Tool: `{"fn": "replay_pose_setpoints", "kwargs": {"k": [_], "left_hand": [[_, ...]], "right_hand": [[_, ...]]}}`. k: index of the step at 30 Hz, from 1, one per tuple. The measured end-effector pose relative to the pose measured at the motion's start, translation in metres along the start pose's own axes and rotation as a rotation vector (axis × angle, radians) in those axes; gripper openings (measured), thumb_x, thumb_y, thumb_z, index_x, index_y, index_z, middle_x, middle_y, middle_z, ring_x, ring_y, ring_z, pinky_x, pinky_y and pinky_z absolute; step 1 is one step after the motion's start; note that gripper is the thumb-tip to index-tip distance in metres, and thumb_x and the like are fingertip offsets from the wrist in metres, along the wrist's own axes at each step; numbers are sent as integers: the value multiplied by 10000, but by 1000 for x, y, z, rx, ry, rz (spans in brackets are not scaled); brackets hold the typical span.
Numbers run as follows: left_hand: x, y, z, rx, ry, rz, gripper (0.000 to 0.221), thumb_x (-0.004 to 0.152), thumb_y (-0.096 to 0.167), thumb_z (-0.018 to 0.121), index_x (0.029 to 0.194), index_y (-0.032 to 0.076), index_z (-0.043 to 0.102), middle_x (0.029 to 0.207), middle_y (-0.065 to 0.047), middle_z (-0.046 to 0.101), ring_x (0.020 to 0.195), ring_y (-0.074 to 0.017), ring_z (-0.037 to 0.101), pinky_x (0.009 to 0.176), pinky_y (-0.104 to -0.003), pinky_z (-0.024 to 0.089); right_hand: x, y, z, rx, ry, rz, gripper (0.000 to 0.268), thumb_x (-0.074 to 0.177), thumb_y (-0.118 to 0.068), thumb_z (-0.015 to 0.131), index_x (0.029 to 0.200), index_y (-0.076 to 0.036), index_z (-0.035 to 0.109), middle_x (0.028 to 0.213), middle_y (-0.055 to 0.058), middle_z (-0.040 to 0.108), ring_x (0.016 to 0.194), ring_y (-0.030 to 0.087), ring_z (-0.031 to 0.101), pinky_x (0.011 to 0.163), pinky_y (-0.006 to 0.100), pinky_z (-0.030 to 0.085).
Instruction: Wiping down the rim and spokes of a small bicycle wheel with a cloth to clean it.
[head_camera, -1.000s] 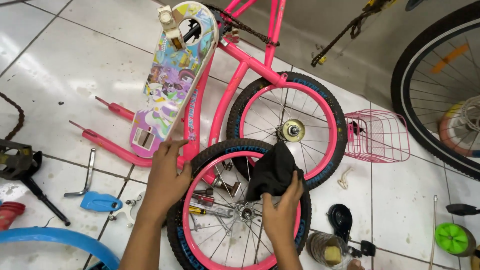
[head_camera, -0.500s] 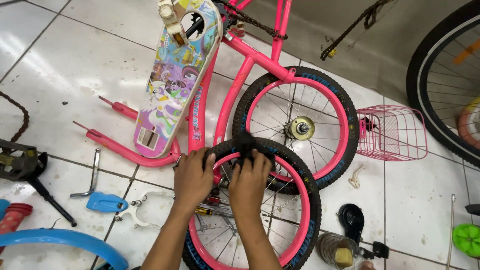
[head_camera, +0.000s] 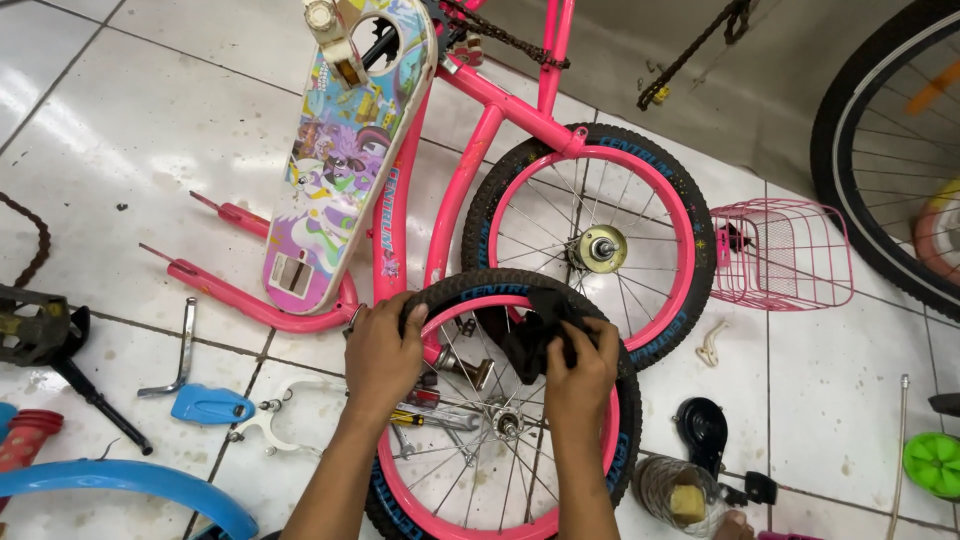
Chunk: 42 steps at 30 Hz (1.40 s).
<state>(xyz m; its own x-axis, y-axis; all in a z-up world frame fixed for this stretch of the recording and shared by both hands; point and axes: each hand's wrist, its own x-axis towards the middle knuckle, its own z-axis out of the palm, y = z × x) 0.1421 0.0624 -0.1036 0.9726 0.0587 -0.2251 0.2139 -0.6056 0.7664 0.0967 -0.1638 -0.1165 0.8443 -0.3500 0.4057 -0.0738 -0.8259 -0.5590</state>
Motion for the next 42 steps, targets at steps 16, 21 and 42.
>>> {"fn": "replay_pose_setpoints", "kwargs": {"k": [16, 21, 42], "left_hand": [[-2, 4, -2, -5, -5, 8, 461, 1011, 425, 490, 1262, 93, 687, 1091, -162, 717, 1117, -399, 586, 953, -597, 476], [-3, 7, -7, -48, -36, -14, 505, 1013, 436, 482, 1296, 60, 666, 1109, -168, 709, 1126, -377, 578, 964, -572, 470], [-1, -1, 0, -26, -16, -8, 451, 991, 432, 533, 1250, 98, 691, 1055, -158, 710, 1128, -379, 582, 990, -576, 460]], "right_hand": [[4, -72, 48, -5, 9, -225, 174, 774, 10, 724, 947, 18, 739, 1038, 199, 639, 994, 411, 660, 882, 489, 559], [-1, -85, 49, 114, -202, -331, 224, 753, 32, 731, 975, 4, 737, 1099, 164, 622, 1077, 384, 630, 956, 455, 539], [3, -4, 1, 3, 141, 42, 160, 814, -1, 710, 962, -56, 737, 1036, 151, 627, 1010, 384, 667, 879, 440, 552]]}}
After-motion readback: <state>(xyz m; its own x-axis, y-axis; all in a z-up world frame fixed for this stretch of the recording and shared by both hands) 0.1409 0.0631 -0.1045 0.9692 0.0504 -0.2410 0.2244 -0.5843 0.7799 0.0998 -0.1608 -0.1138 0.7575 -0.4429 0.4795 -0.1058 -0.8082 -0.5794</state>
